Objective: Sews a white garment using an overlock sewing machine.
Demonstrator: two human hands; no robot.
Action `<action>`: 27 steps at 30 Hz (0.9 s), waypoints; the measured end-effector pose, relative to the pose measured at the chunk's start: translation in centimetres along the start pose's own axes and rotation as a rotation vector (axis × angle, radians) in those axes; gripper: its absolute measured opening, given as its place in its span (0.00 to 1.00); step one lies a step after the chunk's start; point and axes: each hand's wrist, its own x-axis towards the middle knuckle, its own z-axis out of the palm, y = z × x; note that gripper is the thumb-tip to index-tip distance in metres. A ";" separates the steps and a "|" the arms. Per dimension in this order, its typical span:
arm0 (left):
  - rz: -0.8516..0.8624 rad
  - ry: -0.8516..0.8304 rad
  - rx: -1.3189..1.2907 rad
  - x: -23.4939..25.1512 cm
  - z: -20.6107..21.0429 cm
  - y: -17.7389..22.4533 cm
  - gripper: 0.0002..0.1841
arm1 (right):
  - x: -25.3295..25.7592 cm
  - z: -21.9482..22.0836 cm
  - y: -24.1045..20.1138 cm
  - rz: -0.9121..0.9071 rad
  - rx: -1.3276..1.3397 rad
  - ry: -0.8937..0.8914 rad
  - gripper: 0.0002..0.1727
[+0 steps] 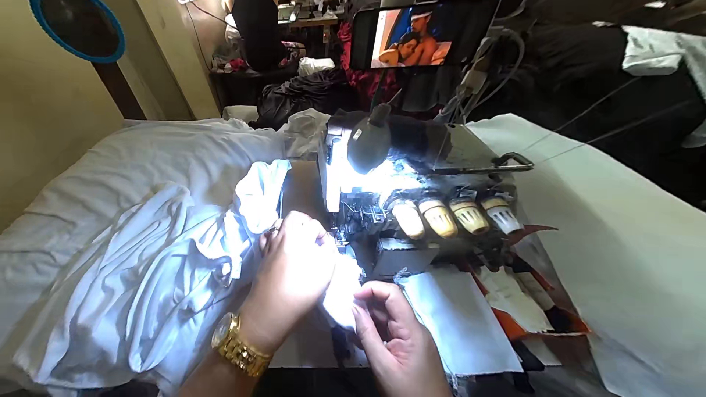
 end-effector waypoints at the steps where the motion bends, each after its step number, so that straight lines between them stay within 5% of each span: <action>1: -0.007 0.002 0.008 0.5 0.0 0.1 0.07 | 0.5 0.1 0.3 -0.038 -0.055 0.015 0.11; 7: 0.061 0.111 0.025 2.8 0.6 -1.2 0.07 | 3.1 0.4 0.5 -0.123 -0.387 0.079 0.14; 11: 0.107 0.166 0.001 0.7 -0.6 -2.2 0.15 | 3.4 -0.2 0.1 -0.206 -0.489 0.070 0.14; 15: 0.238 0.194 -0.029 -1.2 -0.5 -2.6 0.12 | 4.9 -0.6 0.6 -0.321 -0.249 -0.040 0.20; 20: 0.375 0.166 -0.339 -0.3 -1.1 -1.2 0.10 | 4.8 -0.9 -0.9 -0.061 0.147 -0.189 0.08; 23: 0.362 0.060 -0.148 0.2 -1.2 -2.9 0.15 | 3.8 -2.3 -1.6 0.112 0.091 -0.306 0.06; 27: 0.404 -0.143 0.048 0.8 -2.5 -4.9 0.19 | 4.2 -3.0 -2.5 -0.036 0.309 -0.292 0.04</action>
